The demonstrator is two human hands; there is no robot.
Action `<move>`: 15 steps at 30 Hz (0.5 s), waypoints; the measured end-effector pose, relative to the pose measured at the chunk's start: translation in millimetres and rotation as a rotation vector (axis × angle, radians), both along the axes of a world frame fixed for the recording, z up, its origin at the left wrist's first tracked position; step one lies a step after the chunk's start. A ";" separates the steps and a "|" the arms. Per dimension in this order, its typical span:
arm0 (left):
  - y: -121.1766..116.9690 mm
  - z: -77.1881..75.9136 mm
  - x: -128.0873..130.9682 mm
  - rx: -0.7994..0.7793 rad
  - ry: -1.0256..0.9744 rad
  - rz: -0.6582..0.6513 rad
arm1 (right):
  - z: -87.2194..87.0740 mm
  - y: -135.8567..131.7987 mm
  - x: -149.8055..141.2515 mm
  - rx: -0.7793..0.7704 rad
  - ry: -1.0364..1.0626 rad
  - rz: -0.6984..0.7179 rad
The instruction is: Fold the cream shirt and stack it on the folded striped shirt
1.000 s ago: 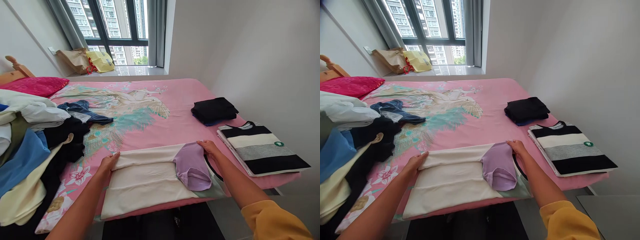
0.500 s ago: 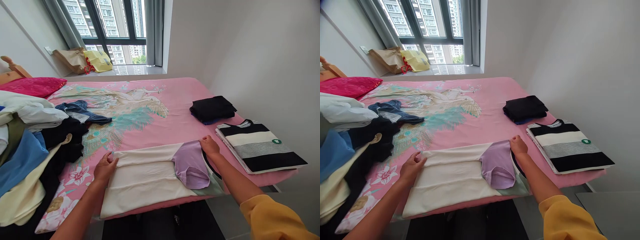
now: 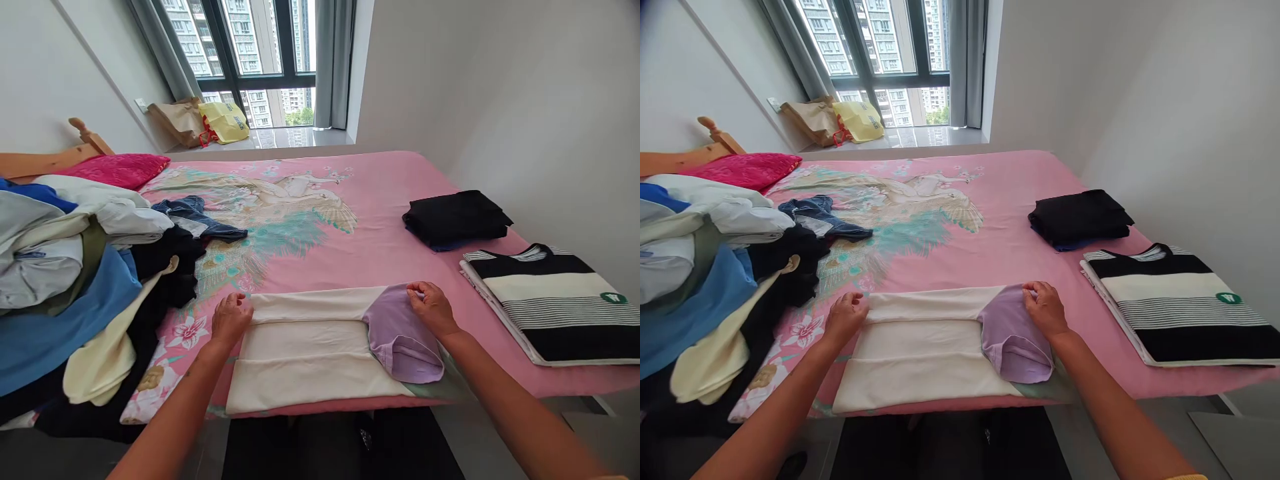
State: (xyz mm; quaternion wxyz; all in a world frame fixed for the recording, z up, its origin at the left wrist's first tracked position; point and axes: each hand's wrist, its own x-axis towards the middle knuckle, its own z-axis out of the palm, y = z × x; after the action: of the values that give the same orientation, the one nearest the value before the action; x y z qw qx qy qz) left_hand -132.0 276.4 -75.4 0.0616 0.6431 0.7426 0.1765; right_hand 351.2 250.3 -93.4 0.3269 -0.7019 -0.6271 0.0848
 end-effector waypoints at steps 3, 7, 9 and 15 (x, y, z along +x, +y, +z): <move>-15.4 1.8 4.2 0.054 0.159 -0.333 | 0.7 -8.8 -3.9 0.020 -0.012 0.043; -24.7 7.4 8.5 0.114 0.323 -0.515 | 3.5 -14.8 -14.7 0.002 0.014 0.088; -24.6 13.9 6.8 0.157 0.339 -0.503 | 3.3 -15.3 -16.5 -0.010 0.029 0.085; -27.5 27.4 -4.1 0.089 0.370 -0.579 | 0.0 -17.2 -4.5 -0.084 0.006 0.092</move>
State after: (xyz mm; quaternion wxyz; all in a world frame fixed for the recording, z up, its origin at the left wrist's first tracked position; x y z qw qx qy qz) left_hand -136.1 248.9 -48.0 -0.0549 0.8502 0.5197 0.0644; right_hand 346.8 233.1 -93.4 0.2946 -0.6853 -0.6535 0.1280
